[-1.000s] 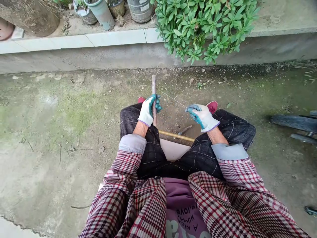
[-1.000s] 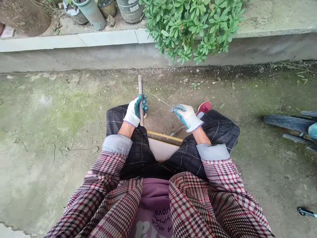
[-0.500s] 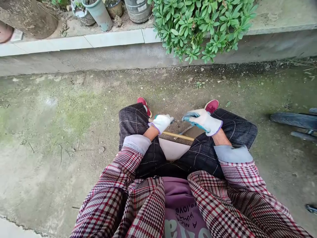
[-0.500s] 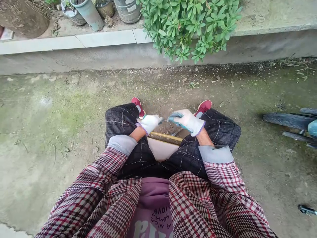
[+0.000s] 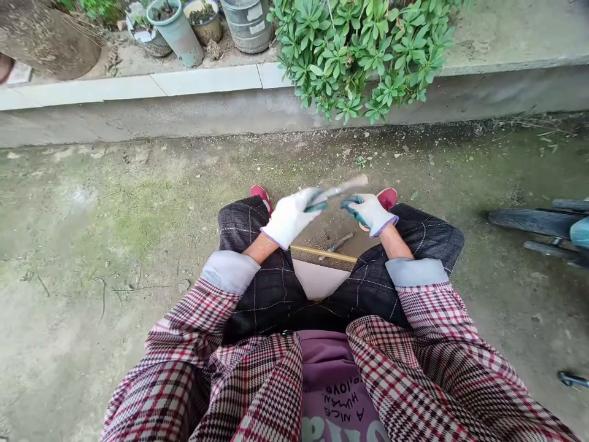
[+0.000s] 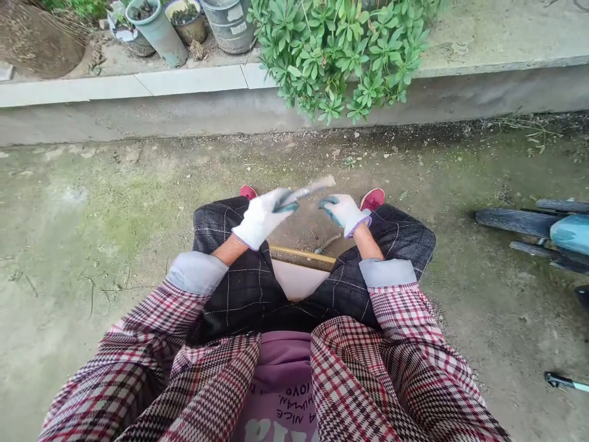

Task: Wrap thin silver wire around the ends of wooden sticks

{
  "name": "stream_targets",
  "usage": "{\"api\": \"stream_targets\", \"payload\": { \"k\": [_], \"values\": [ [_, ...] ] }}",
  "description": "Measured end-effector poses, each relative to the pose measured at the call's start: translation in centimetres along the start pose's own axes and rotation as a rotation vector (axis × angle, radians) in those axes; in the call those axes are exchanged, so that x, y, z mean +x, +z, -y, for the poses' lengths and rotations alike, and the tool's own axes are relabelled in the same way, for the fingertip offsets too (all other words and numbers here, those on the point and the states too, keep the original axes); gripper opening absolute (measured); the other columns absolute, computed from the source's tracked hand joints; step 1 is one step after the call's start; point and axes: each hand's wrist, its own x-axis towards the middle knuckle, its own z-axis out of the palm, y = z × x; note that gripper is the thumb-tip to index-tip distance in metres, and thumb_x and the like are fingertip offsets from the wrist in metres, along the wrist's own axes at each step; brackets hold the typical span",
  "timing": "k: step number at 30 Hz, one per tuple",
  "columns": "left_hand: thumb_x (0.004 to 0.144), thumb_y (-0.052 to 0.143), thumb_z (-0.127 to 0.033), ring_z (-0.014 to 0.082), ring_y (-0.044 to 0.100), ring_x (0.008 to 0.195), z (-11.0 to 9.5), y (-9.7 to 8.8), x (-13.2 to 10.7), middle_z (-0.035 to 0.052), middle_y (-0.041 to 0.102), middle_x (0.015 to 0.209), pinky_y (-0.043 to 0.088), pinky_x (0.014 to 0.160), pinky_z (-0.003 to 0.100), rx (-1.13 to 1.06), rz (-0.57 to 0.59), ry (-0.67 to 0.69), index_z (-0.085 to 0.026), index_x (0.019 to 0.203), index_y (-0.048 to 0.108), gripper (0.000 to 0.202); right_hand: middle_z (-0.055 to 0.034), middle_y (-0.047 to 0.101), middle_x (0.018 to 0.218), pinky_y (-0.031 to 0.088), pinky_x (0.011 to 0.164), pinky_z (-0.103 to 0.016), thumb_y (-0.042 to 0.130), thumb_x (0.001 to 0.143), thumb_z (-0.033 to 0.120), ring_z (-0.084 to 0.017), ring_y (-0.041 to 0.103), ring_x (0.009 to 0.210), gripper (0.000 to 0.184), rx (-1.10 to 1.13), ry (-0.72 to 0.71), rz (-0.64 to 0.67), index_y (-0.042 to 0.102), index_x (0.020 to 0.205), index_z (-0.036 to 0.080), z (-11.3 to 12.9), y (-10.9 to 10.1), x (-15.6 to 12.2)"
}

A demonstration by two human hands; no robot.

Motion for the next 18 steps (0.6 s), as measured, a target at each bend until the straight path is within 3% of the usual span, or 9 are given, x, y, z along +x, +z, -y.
{"api": "stream_targets", "payload": {
  "k": [3, 6, 9, 13, 15, 18],
  "values": [
    [0.093, 0.069, -0.029, 0.0200, 0.071, 0.093, 2.0, -1.7, 0.5, 0.0054, 0.077, 0.108, 0.055, 0.086, 0.028, -0.297, -0.214, -0.181, -0.017, 0.128, 0.071, 0.037, 0.0006, 0.059, 0.059, 0.035, 0.049, -0.026, 0.059, 0.074, 0.050, -0.014, 0.047, 0.051, 0.035, 0.065, 0.018, 0.122, 0.071, 0.081, 0.018, 1.7, 2.5, -1.6],
    [0.092, 0.070, -0.030, 0.0196, 0.071, 0.088, 3.2, -3.2, -0.2, 0.0042, 0.077, 0.103, 0.055, 0.081, 0.027, -0.292, -0.263, -0.267, -0.019, 0.130, 0.072, 0.040, -0.0016, 0.069, 0.068, 0.044, 0.058, -0.028, 0.066, 0.077, 0.047, -0.016, 0.058, 0.060, 0.028, 0.052, -0.049, 0.196, 0.074, 0.080, 0.020, 3.7, 4.7, -3.9],
    [0.092, 0.074, -0.032, 0.0240, 0.073, 0.098, 2.5, -4.2, -1.4, 0.0057, 0.077, 0.106, 0.052, 0.086, 0.028, 0.044, -0.083, -0.246, -0.025, 0.137, 0.069, 0.046, -0.0049, 0.079, 0.086, 0.051, 0.075, -0.034, 0.064, 0.086, 0.038, -0.022, 0.069, 0.079, 0.019, -0.136, -0.239, 0.261, 0.078, 0.084, 0.024, 6.1, 5.6, -7.0],
    [0.099, 0.064, -0.030, 0.0281, 0.074, 0.097, 0.6, -4.6, -3.1, 0.0114, 0.073, 0.113, 0.050, 0.081, 0.032, 0.487, 0.267, -0.152, -0.030, 0.146, 0.062, 0.047, -0.0067, 0.081, 0.103, 0.053, 0.090, -0.040, 0.065, 0.088, 0.031, -0.029, 0.073, 0.097, 0.017, -0.193, -0.342, 0.216, 0.081, 0.093, 0.027, 9.1, 3.8, -10.4],
    [0.100, 0.062, -0.032, 0.0287, 0.074, 0.095, 0.0, -4.6, -4.4, 0.0124, 0.073, 0.112, 0.049, 0.078, 0.032, 0.553, 0.377, -0.092, -0.029, 0.142, 0.064, 0.043, -0.0068, 0.081, 0.102, 0.053, 0.092, -0.042, 0.065, 0.089, 0.031, -0.029, 0.073, 0.097, 0.017, -0.177, -0.338, 0.122, 0.081, 0.094, 0.027, 9.9, 2.2, -10.7],
    [0.096, 0.066, -0.036, 0.0282, 0.074, 0.094, -0.7, -4.6, -7.2, 0.0095, 0.075, 0.105, 0.051, 0.077, 0.033, 0.403, 0.463, 0.034, -0.027, 0.122, 0.074, 0.029, -0.0066, 0.080, 0.098, 0.054, 0.088, -0.042, 0.066, 0.086, 0.030, -0.028, 0.072, 0.093, 0.017, -0.078, -0.288, 0.009, 0.080, 0.093, 0.024, 9.3, 0.5, -9.6]
  ]
}}
